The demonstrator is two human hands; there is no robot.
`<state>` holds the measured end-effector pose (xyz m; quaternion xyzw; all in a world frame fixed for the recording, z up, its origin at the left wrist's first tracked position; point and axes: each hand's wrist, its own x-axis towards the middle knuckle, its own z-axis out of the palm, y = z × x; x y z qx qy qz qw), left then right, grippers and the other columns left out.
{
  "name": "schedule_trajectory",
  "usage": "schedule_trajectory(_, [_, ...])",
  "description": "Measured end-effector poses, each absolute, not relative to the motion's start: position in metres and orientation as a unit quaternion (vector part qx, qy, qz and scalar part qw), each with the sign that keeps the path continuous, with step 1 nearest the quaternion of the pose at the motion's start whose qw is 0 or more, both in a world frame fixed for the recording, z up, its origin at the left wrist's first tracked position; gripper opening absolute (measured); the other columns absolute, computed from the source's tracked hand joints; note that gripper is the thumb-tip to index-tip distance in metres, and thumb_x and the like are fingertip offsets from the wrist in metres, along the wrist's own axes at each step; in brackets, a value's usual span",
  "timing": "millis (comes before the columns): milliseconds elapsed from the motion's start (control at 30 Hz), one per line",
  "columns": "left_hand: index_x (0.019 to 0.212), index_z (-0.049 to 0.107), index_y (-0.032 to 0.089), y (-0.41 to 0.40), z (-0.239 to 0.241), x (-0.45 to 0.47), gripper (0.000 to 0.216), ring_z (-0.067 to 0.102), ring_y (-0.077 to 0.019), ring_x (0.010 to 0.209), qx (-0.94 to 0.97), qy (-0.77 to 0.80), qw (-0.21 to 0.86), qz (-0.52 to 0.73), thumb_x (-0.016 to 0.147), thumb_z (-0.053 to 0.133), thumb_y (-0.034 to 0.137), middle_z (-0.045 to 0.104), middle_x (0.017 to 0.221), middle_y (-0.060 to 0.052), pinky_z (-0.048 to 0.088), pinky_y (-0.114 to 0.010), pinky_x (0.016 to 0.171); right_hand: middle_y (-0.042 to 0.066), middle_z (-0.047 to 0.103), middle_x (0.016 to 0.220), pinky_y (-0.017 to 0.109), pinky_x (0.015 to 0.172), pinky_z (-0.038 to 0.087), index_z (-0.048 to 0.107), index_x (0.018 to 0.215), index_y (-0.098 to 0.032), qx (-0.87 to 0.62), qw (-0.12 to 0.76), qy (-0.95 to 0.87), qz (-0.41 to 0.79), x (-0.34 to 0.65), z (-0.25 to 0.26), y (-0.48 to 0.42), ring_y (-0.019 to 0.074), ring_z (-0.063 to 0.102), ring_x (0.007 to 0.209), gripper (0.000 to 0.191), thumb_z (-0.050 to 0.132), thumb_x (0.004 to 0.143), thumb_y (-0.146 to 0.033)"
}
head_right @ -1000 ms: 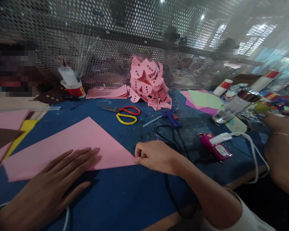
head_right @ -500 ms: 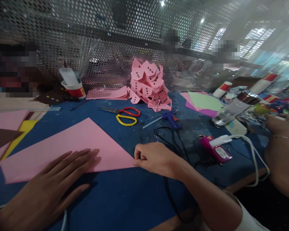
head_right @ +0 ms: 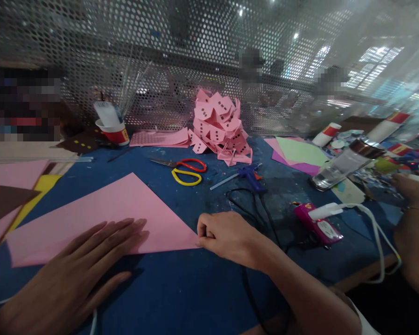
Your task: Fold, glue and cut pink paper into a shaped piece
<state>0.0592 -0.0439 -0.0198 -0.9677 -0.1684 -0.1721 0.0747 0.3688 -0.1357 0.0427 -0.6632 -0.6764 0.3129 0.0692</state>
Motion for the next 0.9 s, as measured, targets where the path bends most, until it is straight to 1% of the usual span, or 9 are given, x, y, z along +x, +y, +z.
schedule_trajectory(67, [0.154,0.042,0.025,-0.0442,-0.0193,0.0589,0.064,0.048,-0.0247,0.14,-0.968,-0.17,0.078,-0.165,0.098,0.054,0.052,0.047,0.157,-0.004,0.018,-0.04,0.125,-0.005,0.068,0.073,0.025,0.059,0.028,0.065,0.09,-0.023,-0.664,0.068,-0.677,0.311,0.3686,0.0421,-0.1358,0.0117,0.059,0.067,0.006,0.063,0.088,-0.028])
schedule_trajectory(200, [0.155,0.04,0.026,-0.0453,-0.0167,0.0585,0.065,0.049,-0.0245,0.139,-0.968,-0.179,0.07,-0.164,0.098,0.055,0.052,0.048,0.156,-0.004,0.029,-0.041,0.122,-0.004,0.069,0.074,0.025,0.06,0.03,0.065,0.091,-0.023,-0.664,0.064,-0.676,0.312,0.3687,0.0409,-0.1364,0.0123,0.061,0.069,0.005,0.062,0.088,-0.026])
schedule_trajectory(267, [0.155,0.039,0.026,-0.046,-0.015,0.0586,0.065,0.049,-0.0243,0.139,-0.967,-0.184,0.065,-0.162,0.098,0.055,0.052,0.048,0.156,-0.004,0.031,-0.042,0.121,-0.004,0.069,0.074,0.025,0.061,0.03,0.065,0.091,-0.023,-0.664,0.063,-0.678,0.31,0.3687,0.0408,-0.1366,0.0123,0.061,0.069,0.005,0.062,0.089,-0.027])
schedule_trajectory(500, [0.149,0.048,0.026,-0.047,-0.0133,0.0585,0.057,0.048,-0.0245,0.14,-0.969,-0.183,0.057,-0.156,0.099,0.054,0.052,0.047,0.157,-0.005,0.03,-0.043,0.122,-0.004,0.07,0.074,0.025,0.06,0.03,0.065,0.089,-0.023,-0.669,0.062,-0.674,0.307,0.3677,0.0409,-0.1363,0.0123,0.061,0.069,0.004,0.062,0.088,-0.026])
schedule_trajectory(733, [0.148,0.049,0.027,-0.051,-0.0181,0.0574,0.055,0.043,-0.0239,0.144,-0.965,-0.21,0.066,-0.139,0.1,0.051,0.054,0.043,0.16,-0.002,0.027,-0.044,0.123,-0.003,0.07,0.076,0.025,0.061,0.032,0.066,0.09,-0.022,-0.674,0.05,-0.67,0.306,0.3664,0.0409,-0.1347,0.0137,0.062,0.072,0.006,0.063,0.087,-0.026])
schedule_trajectory(900, [0.144,0.053,0.027,-0.0488,-0.0165,0.0585,0.052,0.047,-0.0224,0.142,-0.967,-0.189,0.072,-0.158,0.099,0.053,0.053,0.049,0.156,-0.001,0.028,-0.04,0.123,-0.003,0.07,0.075,0.025,0.061,0.032,0.066,0.09,-0.023,-0.674,0.056,-0.669,0.306,0.367,0.0394,-0.135,0.0138,0.062,0.072,0.005,0.063,0.086,-0.025])
